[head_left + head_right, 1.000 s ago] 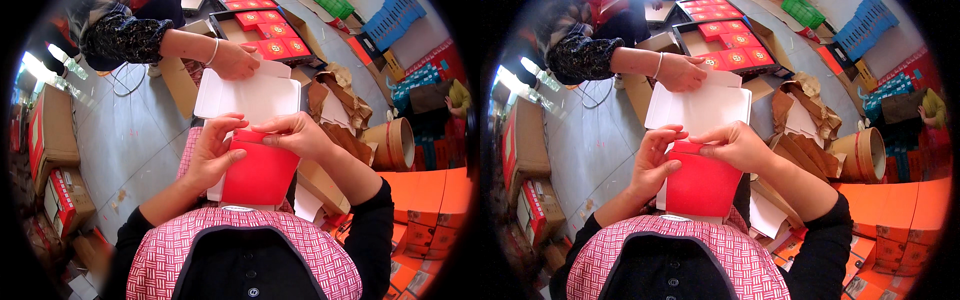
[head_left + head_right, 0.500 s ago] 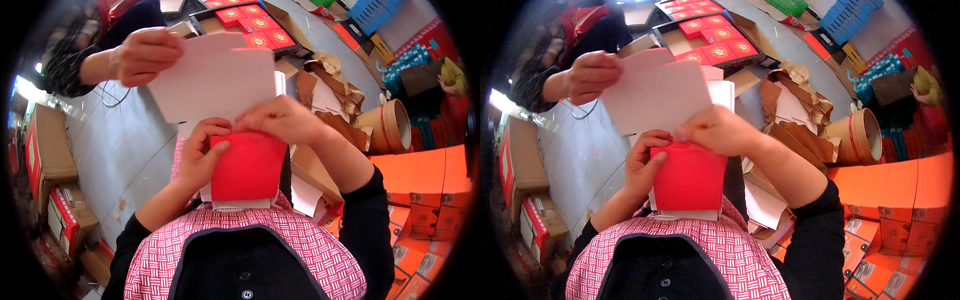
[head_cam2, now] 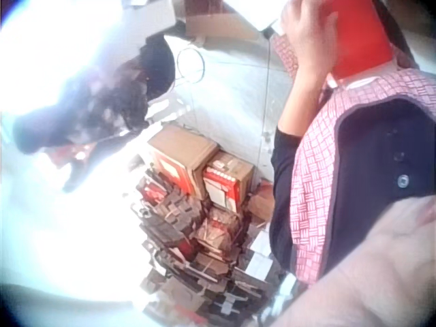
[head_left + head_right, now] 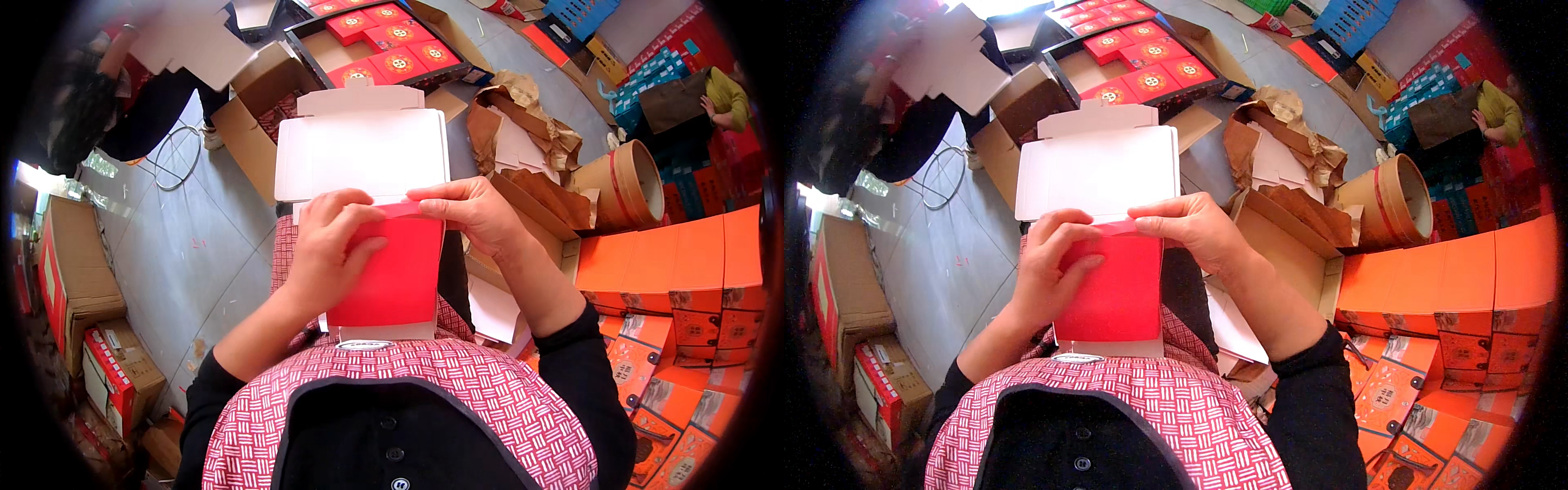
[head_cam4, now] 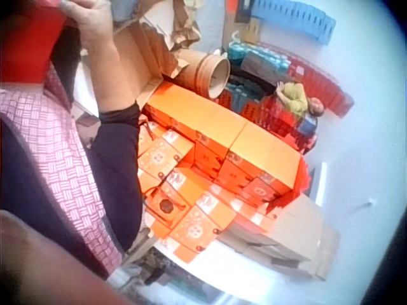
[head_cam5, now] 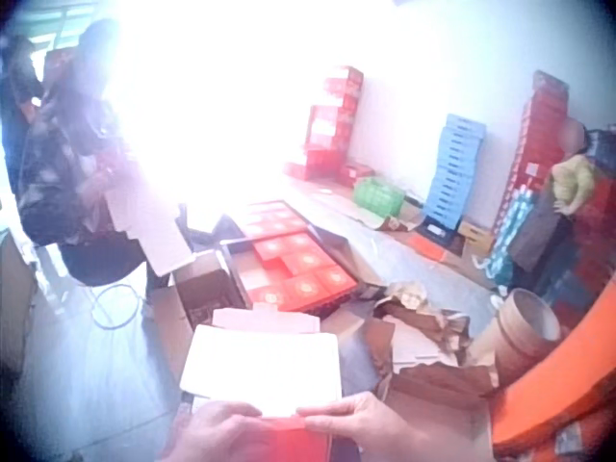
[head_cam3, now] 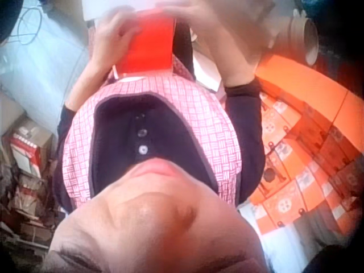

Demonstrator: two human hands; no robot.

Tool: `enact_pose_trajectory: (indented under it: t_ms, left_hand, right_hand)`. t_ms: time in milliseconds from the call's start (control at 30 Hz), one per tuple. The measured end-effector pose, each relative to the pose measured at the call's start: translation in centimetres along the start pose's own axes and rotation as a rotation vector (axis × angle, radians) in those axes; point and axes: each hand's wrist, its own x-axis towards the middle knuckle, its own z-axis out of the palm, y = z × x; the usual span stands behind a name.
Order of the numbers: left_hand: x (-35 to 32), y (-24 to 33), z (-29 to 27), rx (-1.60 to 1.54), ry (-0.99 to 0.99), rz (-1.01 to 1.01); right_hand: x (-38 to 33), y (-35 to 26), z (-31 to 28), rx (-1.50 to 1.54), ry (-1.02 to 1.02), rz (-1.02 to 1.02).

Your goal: The person folds flat white cardboard pieces into small boxes and inserts red paper packets into them. They place the completed boxes into a larger cardboard container. The person repeats this process multiple times.

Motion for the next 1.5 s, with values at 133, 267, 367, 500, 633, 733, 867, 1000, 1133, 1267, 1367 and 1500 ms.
enact_pose_trajectory:
  t_ms: [133,267,367,500,633,733,867,1000,1133,1267,1367,1500]
  left_hand:
    - [1.4,0.6,0.5,0.136,-0.07,0.068]
    - [1.8,0.9,1.6,0.092,-0.043,-0.024]
    - [2.2,0.5,2.0,0.066,-0.036,-0.059]
    - [2.0,0.2,2.1,0.05,-0.029,-0.091]
    - [2.2,0.3,1.8,0.041,-0.047,-0.073]
    - [2.4,0.5,1.8,0.059,-0.071,-0.028]
    - [3.2,1.0,2.4,0.074,-0.111,-0.016]
    - [3.2,0.6,2.8,0.061,-0.103,-0.029]
    - [2.8,0.4,2.8,0.037,-0.095,-0.042]
    - [2.8,-1.6,-0.4,0.058,0.142,0.04]
    - [-0.6,-3.2,-0.5,-0.612,0.06,-0.209]
    - [-2.4,-2.8,1.7,-0.758,0.084,-0.39]
  right_hand:
    - [0.1,0.9,0.5,-0.075,0.047,-0.072]
    - [0.3,1.7,0.4,-0.142,0.083,-0.118]
    - [0.0,1.9,1.5,-0.182,0.165,-0.139]
    - [0.0,4.0,2.1,-0.082,0.18,-0.287]
    - [-0.5,4.5,2.4,0.154,0.23,-0.307]
    - [-0.1,4.3,2.0,0.16,0.194,-0.279]
    - [0.3,4.9,1.8,0.066,0.211,-0.283]
    - [-0.3,5.0,2.4,-0.382,0.304,-0.53]
    - [-1.7,5.5,2.9,-0.364,0.166,-0.589]
    - [-2.6,6.1,2.6,-0.35,0.229,-0.619]
    - [-2.7,6.7,3.5,-0.352,0.315,-0.668]
    - [-2.2,7.7,4.3,-0.343,0.387,-0.673]
